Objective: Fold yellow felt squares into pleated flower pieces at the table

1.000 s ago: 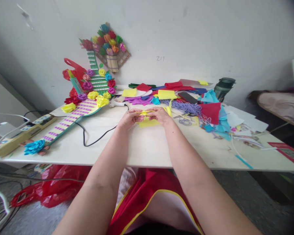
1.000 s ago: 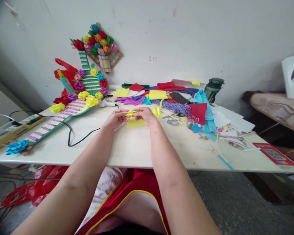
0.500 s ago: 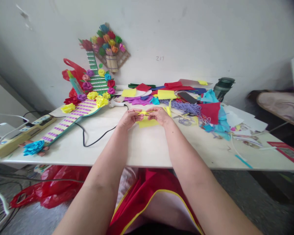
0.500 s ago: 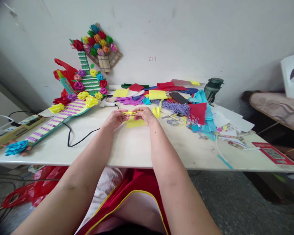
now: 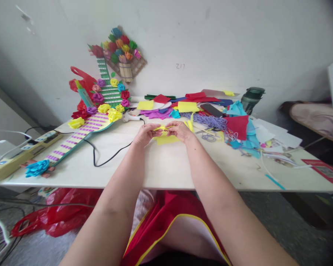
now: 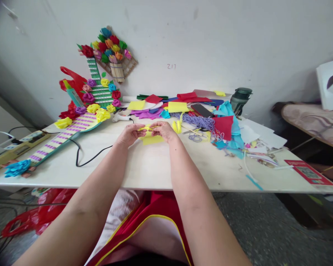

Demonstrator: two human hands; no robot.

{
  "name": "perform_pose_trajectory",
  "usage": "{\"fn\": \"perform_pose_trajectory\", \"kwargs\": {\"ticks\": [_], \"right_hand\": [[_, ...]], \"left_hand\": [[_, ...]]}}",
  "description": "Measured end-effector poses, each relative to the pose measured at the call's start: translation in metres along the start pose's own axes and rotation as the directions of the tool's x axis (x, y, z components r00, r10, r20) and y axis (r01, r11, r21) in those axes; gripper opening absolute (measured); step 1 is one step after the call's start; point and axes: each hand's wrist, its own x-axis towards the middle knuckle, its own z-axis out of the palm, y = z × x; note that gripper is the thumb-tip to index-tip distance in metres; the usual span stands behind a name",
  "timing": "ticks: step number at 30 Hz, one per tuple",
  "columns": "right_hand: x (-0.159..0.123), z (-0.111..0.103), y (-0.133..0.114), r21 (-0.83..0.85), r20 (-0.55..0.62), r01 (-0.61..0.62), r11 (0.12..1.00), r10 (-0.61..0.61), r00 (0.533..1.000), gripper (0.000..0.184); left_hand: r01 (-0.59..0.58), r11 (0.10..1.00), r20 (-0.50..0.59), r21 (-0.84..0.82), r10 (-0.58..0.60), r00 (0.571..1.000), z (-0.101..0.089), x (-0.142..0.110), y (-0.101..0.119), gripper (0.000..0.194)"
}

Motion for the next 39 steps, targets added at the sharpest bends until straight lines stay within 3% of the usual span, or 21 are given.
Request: {"fn": "perform_pose_trajectory", "kwargs": {"ticks": [10,19,23,31,39], "right_hand": [[0.0014,-0.0005,0.0012,-0.042,-0.013,-0.027,0.999,0.027,1.000,0.015],[0.0024,-0.0009,0.0032,-0.094,0.051,-0.013,0.995,0.018,0.999,0.016],[0.0022,-0.0015,0.0036,-0.107,0.059,-0.006,0.994,0.012,0.998,0.016],[0.0014,-0.0013,0.0010,-0.081,-0.107,-0.005,0.997,-0.004,0.994,0.021],[0.0070,-0.0074,-0.0011,0.101,-0.227,-0.014,0.995,0.037,0.973,0.017]], "left_hand": [[0.012,0.991,-0.056,0.131,-0.005,0.998,-0.0004,0.0019,-0.0007,0.032],[0.072,0.956,0.005,0.283,-0.077,0.997,-0.0011,0.0007,-0.0011,0.029],[0.100,0.958,0.019,0.268,-0.109,0.994,-0.0015,-0.0003,-0.0014,0.033],[0.067,0.965,-0.051,0.253,-0.056,0.997,-0.0033,0.0019,-0.0027,0.035],[0.023,0.985,-0.109,0.170,-0.005,0.994,-0.0061,0.0062,-0.0058,0.035]]}}
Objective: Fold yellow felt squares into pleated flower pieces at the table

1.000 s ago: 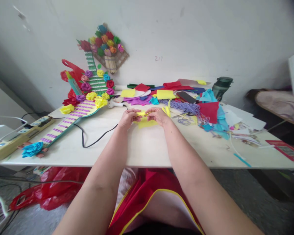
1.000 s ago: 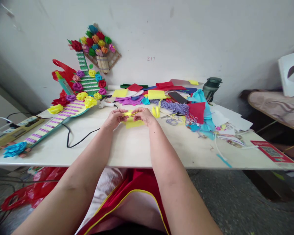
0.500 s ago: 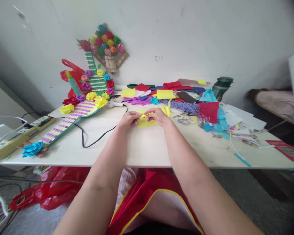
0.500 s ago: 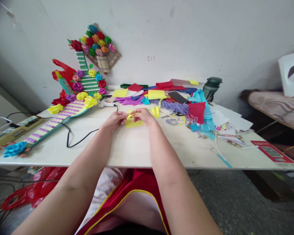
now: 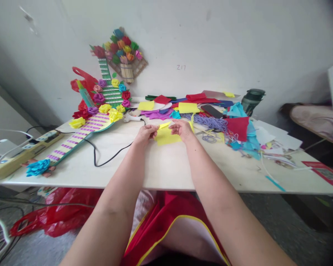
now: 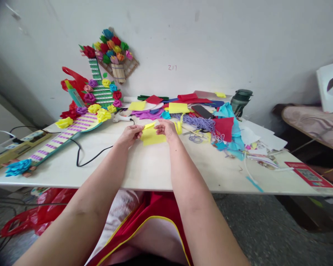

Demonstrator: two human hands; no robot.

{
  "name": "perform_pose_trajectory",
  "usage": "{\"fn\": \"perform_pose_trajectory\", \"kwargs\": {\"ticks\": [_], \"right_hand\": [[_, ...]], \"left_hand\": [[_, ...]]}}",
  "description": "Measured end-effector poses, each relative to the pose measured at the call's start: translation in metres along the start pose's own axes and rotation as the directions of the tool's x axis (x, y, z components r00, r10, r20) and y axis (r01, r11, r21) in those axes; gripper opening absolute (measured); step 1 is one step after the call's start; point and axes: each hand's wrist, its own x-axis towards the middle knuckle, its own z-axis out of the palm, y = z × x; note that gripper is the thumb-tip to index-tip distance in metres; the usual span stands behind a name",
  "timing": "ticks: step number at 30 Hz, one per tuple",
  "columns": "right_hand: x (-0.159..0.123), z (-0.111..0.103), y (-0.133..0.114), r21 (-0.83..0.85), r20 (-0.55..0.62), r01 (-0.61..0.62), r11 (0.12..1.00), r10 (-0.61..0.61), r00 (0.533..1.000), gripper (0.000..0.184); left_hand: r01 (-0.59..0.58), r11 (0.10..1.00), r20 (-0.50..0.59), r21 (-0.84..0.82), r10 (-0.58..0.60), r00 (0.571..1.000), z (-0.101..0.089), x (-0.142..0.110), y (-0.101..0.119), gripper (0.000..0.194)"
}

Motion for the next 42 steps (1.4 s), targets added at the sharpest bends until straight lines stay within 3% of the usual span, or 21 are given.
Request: {"fn": "perform_pose_trajectory", "kwargs": {"ticks": [5,8,15,23,32,38,42], "right_hand": [[-0.005,0.005,0.000,0.044,0.172,-0.088,0.995,0.079,0.982,0.016],[-0.008,0.012,0.003,-0.003,0.240,-0.081,0.997,0.079,0.967,0.014],[-0.003,0.021,0.014,-0.082,0.022,-0.001,0.997,0.003,1.000,0.023],[0.000,0.019,0.012,-0.142,-0.115,0.062,0.988,-0.079,0.990,0.025],[0.002,0.017,0.012,-0.212,-0.219,0.088,0.973,-0.135,0.966,0.026],[-0.002,0.018,0.006,-0.204,-0.243,0.090,0.975,-0.140,0.960,0.029],[-0.003,0.014,0.001,-0.178,-0.257,0.087,0.980,-0.132,0.957,0.030]], "left_hand": [[-0.024,0.998,0.006,-0.065,0.025,1.000,0.005,-0.002,0.001,0.038],[-0.038,0.997,0.029,-0.066,0.040,0.999,0.009,-0.004,0.002,0.040],[-0.013,1.000,0.092,-0.006,0.014,0.996,0.014,-0.007,0.003,0.041],[0.081,0.991,0.193,0.107,-0.101,0.976,0.016,-0.009,0.003,0.042],[0.079,0.978,0.245,0.194,-0.126,0.961,0.015,-0.007,0.001,0.043],[-0.005,0.941,0.210,0.338,-0.070,0.975,0.016,-0.009,0.001,0.050],[-0.047,0.908,0.052,0.416,0.027,0.998,0.014,-0.008,0.002,0.059]]}}
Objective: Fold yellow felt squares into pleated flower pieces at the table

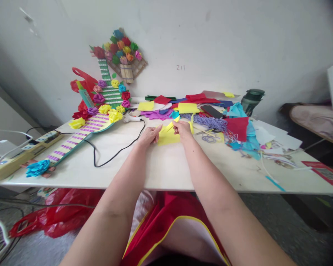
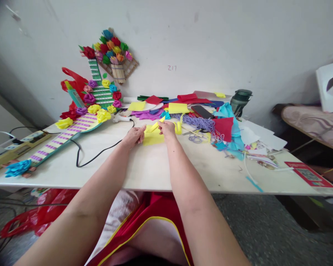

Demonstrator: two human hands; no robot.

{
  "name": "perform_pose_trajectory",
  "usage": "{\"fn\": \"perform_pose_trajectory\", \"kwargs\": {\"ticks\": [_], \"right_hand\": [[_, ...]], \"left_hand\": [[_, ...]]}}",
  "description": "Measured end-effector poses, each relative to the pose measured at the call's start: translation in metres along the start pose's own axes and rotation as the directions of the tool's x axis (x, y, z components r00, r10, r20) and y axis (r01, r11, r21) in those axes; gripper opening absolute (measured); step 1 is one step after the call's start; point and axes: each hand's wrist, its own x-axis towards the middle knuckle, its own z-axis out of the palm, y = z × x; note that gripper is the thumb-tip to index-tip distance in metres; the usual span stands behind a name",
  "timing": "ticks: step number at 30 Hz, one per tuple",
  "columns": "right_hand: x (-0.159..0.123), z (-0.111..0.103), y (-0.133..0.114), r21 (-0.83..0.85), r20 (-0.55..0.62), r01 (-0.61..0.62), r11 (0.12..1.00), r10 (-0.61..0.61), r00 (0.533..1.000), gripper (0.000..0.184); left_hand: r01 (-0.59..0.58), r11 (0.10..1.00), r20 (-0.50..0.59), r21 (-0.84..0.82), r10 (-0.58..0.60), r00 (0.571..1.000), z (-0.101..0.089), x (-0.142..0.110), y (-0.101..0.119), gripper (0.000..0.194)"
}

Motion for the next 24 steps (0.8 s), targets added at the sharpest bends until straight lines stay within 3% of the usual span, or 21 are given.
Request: {"fn": "perform_pose_trajectory", "kwargs": {"ticks": [2,4,11,19,24], "right_hand": [[0.001,-0.001,0.000,-0.007,0.024,-0.003,1.000,0.003,1.000,0.030],[0.001,-0.001,0.002,-0.025,0.076,0.001,1.000,0.001,0.997,0.029],[-0.002,0.005,0.011,-0.055,0.270,0.014,0.998,0.001,0.963,0.035],[-0.003,0.007,0.014,-0.039,0.336,-0.046,0.998,0.056,0.940,0.033],[-0.001,0.007,0.017,-0.036,0.290,-0.019,0.999,0.028,0.957,0.037]], "left_hand": [[-0.016,1.000,-0.101,-0.023,0.014,0.995,-0.001,0.002,-0.001,0.059],[-0.031,0.996,-0.128,-0.084,0.020,0.992,-0.002,0.004,-0.002,0.053],[-0.023,0.989,0.023,-0.148,0.026,0.999,0.004,0.003,-0.002,0.039],[-0.024,0.980,0.055,-0.198,0.035,0.998,0.003,0.002,-0.003,0.037],[-0.027,0.979,0.110,-0.201,0.050,0.993,0.003,0.002,-0.002,0.036]]}}
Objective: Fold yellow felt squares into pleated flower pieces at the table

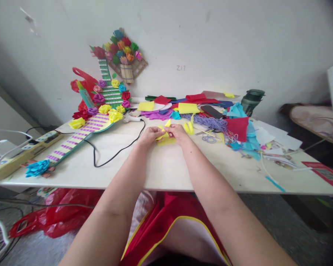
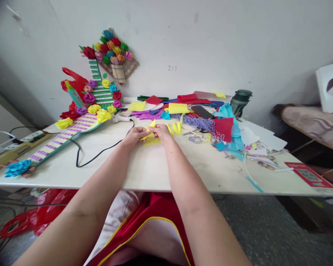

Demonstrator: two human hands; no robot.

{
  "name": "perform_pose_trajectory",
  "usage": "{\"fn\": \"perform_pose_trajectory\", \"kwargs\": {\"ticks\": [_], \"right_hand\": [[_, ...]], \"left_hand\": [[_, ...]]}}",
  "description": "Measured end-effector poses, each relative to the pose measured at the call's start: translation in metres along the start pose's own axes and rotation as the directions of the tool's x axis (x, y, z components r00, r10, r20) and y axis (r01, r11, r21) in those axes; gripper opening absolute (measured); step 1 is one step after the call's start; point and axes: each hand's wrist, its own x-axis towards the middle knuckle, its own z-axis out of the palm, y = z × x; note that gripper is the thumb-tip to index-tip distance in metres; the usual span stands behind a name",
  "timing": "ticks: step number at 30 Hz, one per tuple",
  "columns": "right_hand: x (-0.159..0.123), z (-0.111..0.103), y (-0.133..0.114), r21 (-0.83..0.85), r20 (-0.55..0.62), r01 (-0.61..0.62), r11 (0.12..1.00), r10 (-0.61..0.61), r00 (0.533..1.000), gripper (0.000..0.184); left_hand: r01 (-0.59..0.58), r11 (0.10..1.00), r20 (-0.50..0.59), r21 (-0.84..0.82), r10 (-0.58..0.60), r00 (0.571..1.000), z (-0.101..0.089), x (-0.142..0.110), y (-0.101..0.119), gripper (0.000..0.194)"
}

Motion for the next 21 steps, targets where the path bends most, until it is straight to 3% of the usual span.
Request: {"fn": "perform_pose_trajectory", "kwargs": {"ticks": [11,21], "right_hand": [[0.0065,-0.0006,-0.0007,0.068,-0.227,0.039,0.997,-0.023,0.974,0.030],[0.0050,-0.0047,-0.0016,0.154,-0.234,0.094,0.984,-0.056,0.971,0.026]], "left_hand": [[0.017,1.000,0.040,-0.009,-0.017,0.999,0.0028,-0.0018,0.0004,0.036],[0.044,0.997,0.116,-0.058,-0.037,0.993,-0.0011,0.0009,-0.0053,0.035]]}}
